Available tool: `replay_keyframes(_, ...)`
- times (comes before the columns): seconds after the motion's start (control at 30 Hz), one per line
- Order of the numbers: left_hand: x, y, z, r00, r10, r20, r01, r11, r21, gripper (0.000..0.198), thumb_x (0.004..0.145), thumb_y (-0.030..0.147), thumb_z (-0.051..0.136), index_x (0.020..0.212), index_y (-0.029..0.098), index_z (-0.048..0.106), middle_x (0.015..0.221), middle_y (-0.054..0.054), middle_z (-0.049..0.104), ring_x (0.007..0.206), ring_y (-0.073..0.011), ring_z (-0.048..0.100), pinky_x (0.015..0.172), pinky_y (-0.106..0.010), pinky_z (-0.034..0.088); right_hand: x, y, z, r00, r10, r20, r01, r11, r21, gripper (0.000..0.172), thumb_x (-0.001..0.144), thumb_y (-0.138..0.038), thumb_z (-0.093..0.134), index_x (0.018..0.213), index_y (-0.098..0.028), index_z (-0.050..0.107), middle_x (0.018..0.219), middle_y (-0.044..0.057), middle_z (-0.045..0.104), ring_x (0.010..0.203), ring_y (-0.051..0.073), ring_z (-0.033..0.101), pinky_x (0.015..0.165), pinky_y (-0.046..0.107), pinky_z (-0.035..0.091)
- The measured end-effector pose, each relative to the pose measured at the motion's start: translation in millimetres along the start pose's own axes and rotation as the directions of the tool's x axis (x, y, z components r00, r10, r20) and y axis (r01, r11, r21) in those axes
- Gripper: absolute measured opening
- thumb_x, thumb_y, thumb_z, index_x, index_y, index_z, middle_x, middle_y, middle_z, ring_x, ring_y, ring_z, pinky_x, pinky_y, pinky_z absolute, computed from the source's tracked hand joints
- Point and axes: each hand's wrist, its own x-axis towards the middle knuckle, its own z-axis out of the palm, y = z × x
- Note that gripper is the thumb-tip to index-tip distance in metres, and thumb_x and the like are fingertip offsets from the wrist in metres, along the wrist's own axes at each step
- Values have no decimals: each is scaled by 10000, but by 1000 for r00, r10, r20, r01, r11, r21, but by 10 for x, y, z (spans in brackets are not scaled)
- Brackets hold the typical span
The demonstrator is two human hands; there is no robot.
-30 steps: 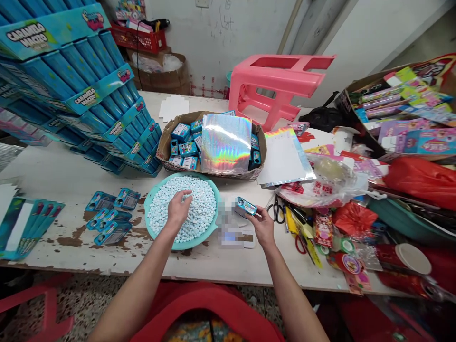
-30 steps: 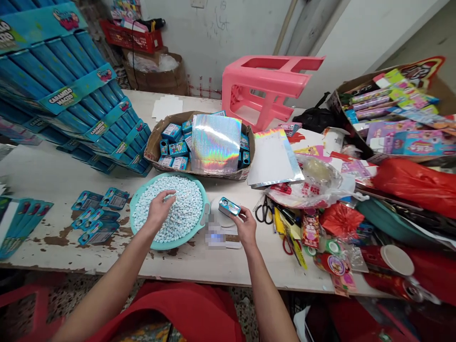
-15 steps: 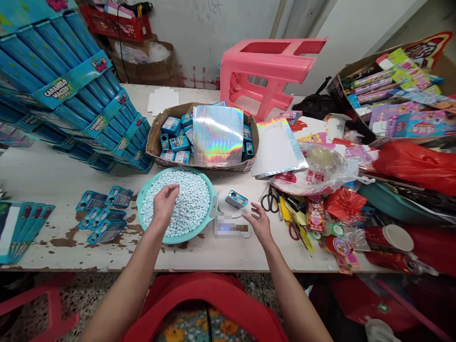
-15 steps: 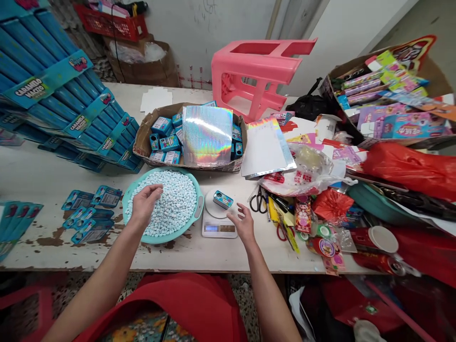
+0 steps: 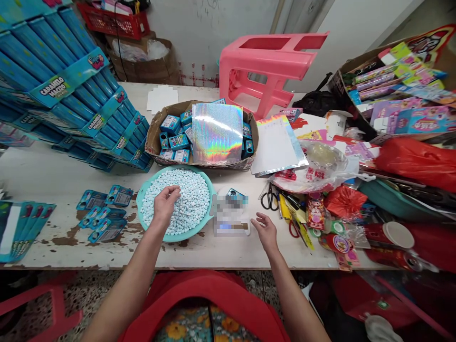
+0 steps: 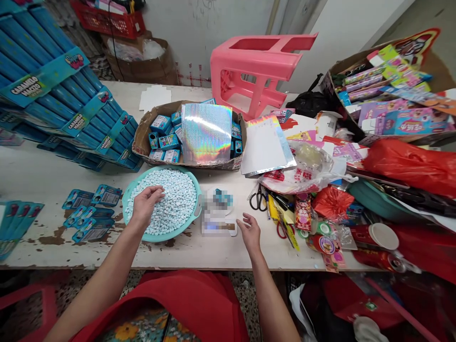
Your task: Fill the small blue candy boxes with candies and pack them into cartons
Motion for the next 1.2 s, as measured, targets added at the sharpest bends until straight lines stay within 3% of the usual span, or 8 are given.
replay_keyframes(0.4,-229,-2,96,996,8,84,-17,994,112,382,734,458,602,961,156,657,983,-95,675,861,-225,620,780,-346,484,277,-415,433,981,-157,111,161,986,-30,757,568,-402,770,1251,-225,495,1283,119,531,1097,270,534,883,437,472)
replay_keyframes(0.57,-383,-36,403,970,118,215,-172,952,254,296,801,378,535,970,176,670,989,-74,683,896,-221,623,815,-350,491,381,-605,604,960,-219,176,228,973,-32,491,630,-430,714,1054,-202,619,1009,60,663,905,231,608,857,409,480)
replay_keyframes(0.67,-491,-39,694,892,272,362,-397,854,337,356,856,322,470,1137,160,616,1196,-112,614,1100,-239,566,966,-390,431,293,-734,605,952,-239,190,245,969,-13,456,663,-446,689,1025,-180,614,907,48,679,820,218,623,795,385,507)
replay_keyframes(0.8,-659,-22,1015,699,437,566,-692,616,377,518,910,355,414,1377,131,391,1463,-146,346,1356,-264,297,1084,-443,308,64,-925,594,933,-284,222,287,958,20,456,675,-417,689,1055,-180,601,962,58,679,844,214,634,799,367,521)
replay_keyframes(0.93,-676,38,1024,640,486,595,-767,454,454,510,919,395,402,1373,164,387,1472,-140,323,1356,-273,288,1038,-435,364,-89,-1042,578,925,-296,238,299,954,23,424,685,-404,684,1046,-192,616,973,58,685,852,219,641,804,371,528)
replay_keyframes(1.03,-455,84,799,714,505,484,-689,388,612,448,922,360,406,1323,163,444,1372,-145,442,1256,-265,404,1006,-409,379,-135,-1064,495,949,-263,172,271,962,-29,444,690,-433,690,1054,-189,618,1001,69,681,884,228,635,816,373,515)
replay_keyframes(1.13,-141,91,511,859,372,353,-466,277,840,356,902,248,431,1226,137,528,1201,-160,536,1119,-298,465,925,-428,397,-168,-1051,389,970,-211,117,217,975,-38,488,677,-453,704,1069,-178,611,993,79,682,870,234,635,808,381,512)
replay_keyframes(1.2,20,63,370,896,265,355,-412,206,888,277,874,189,454,1104,123,594,1085,-158,565,1060,-296,477,877,-407,408,-195,-1040,351,975,-178,130,182,983,-20,497,665,-454,713,1064,-175,614,964,77,687,843,233,638,796,384,515)
